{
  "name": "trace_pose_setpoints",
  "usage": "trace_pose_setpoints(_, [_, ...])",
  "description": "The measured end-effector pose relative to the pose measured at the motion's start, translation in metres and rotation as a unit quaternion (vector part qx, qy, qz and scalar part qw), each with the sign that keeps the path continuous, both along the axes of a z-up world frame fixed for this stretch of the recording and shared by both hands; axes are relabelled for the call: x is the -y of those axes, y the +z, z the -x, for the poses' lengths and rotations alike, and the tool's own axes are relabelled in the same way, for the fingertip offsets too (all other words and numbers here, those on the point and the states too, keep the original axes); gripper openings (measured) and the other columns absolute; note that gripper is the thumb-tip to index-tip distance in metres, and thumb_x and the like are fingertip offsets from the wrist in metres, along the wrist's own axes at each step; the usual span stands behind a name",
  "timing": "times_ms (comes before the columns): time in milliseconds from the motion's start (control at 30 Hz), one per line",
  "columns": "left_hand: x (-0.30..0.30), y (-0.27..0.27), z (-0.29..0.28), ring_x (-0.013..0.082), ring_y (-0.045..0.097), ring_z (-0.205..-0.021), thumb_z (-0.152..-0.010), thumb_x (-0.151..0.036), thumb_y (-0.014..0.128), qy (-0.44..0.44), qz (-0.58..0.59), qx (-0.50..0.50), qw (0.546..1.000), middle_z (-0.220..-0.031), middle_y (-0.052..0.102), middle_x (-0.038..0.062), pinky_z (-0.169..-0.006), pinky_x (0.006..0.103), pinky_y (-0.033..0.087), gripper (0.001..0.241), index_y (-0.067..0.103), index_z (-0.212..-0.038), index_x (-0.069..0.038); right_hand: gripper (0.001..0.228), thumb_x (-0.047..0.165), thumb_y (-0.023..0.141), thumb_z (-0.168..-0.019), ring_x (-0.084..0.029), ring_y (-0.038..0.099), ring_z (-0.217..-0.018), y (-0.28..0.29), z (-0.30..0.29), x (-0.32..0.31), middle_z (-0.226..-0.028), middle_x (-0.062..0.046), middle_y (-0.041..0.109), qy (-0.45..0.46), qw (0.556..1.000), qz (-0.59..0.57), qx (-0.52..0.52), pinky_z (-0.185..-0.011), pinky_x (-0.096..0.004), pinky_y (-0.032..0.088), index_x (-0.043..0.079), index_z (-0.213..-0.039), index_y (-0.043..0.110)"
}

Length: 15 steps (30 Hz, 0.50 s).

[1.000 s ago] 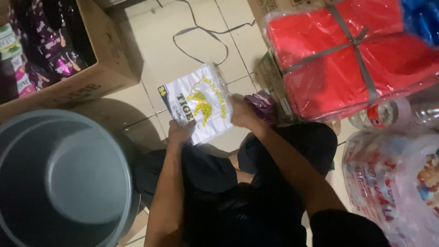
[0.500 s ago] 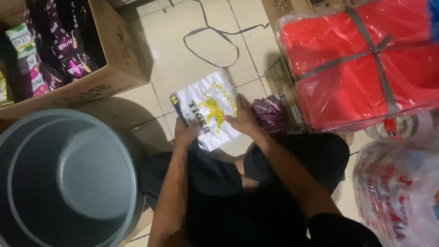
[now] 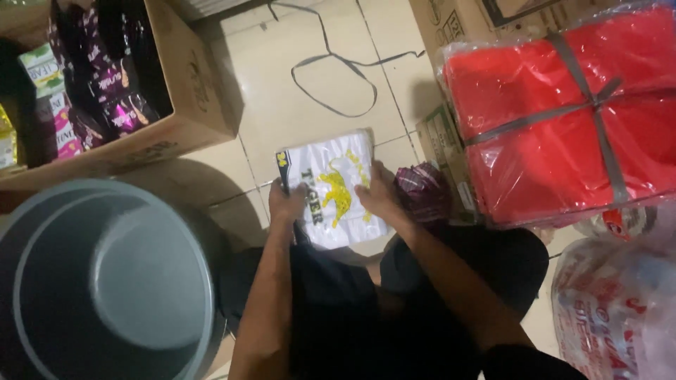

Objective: Folding and bundling plastic bags for storage and organization.

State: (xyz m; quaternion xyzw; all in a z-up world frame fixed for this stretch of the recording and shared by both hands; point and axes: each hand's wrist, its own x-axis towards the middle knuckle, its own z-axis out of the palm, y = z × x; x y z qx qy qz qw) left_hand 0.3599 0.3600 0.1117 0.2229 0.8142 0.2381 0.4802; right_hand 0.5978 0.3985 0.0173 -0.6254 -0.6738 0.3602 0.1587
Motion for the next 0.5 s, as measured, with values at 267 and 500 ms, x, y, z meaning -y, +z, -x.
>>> trace_pose_setpoints(267, [-0.007, -0.041, 0.0, 0.0423, 0.058, -0.131, -0.085, -0.033, 0.075, -0.104, -0.047, -0.018, 0.993, -0.135, 0.063, 0.026, -0.112, 0.0558, 0.046, 0.081, 0.042, -0.151, 0.0, 0.041, 0.034, 0.069, -0.096, -0.038, 0.062, -0.114, 0.048, 0.003, -0.09, -0.113, -0.013, 0.068, 0.032, 0.959, -0.242, 0.143, -0.099, -0.053, 0.049, 0.009, -0.13, 0.069])
trace_pose_setpoints(500, [0.007, -0.034, -0.006, 0.0421, 0.064, -0.121, -0.078, -0.036, 0.077, -0.06, -0.073, -0.087, 0.992, -0.123, 0.067, 0.022, -0.107, 0.0561, 0.049, 0.072, 0.055, -0.141, -0.008, 0.021, 0.024, 0.067, -0.088, -0.035, 0.053, -0.116, -0.024, 0.045, -0.178, -0.114, -0.006, 0.062, 0.167, 0.925, -0.143, 0.308, -0.089, -0.051, 0.048, 0.017, -0.105, 0.076])
